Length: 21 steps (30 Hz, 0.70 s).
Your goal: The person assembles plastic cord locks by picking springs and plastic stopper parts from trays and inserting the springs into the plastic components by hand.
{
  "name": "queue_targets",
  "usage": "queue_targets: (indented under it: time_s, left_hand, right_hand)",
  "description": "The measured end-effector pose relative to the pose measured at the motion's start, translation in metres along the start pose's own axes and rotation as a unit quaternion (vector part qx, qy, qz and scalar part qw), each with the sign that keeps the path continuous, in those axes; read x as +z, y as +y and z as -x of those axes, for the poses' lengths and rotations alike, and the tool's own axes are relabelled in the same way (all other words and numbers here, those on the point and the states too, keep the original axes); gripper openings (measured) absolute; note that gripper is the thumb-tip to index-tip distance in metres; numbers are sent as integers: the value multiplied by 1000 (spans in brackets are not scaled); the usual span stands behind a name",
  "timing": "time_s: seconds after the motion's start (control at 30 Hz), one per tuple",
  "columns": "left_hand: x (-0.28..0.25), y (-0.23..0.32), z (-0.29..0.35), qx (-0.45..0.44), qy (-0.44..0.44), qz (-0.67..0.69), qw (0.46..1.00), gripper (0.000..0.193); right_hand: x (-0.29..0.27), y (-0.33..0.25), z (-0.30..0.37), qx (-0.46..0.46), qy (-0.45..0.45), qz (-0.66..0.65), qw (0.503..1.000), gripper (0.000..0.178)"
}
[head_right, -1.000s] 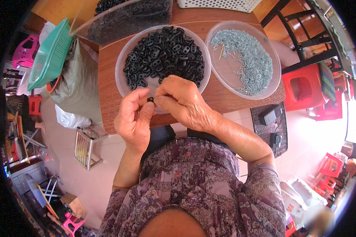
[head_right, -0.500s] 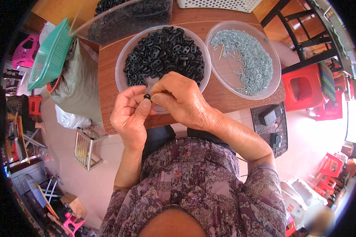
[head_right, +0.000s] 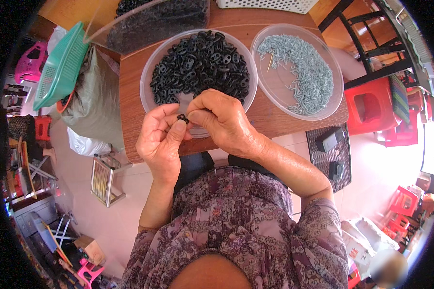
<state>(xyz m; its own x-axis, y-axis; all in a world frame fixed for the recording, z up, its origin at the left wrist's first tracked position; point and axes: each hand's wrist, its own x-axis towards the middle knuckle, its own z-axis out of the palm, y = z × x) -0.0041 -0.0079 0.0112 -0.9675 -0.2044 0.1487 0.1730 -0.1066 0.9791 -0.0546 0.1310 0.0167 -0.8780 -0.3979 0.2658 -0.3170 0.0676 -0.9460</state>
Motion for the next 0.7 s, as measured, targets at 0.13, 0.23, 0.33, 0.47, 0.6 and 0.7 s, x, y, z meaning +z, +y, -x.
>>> queue_targets:
  time_s: [0.13, 0.23, 0.33, 0.47, 0.6, 0.7]
  left_hand:
    - [0, -1, 0, 17, -6, -15, 1000, 27]
    - [-1, -1, 0, 17, -2, -18, 1000, 27]
    - [-1, -1, 1, 18, -6, -14, 1000, 27]
    - [-1, 0, 2, 13, -5, -15, 1000, 26]
    - [-1, 0, 2, 13, -10, -40, 999, 26]
    - [-1, 0, 2, 18, -13, -43, 999, 26]
  right_hand:
    - [0, -2, 1, 23, -4, 0, 1000, 4]
    - [-1, -6, 1, 54, -16, -25, 998, 5]
    - [-1, -6, 2, 75, -29, -45, 996, 4]
    - [-2, -5, 4, 88, -24, -58, 994, 5]
    - [-3, -8, 3, 90, -26, -42, 995, 6]
    - [-3, -9, 4, 91, -22, -46, 994, 6]
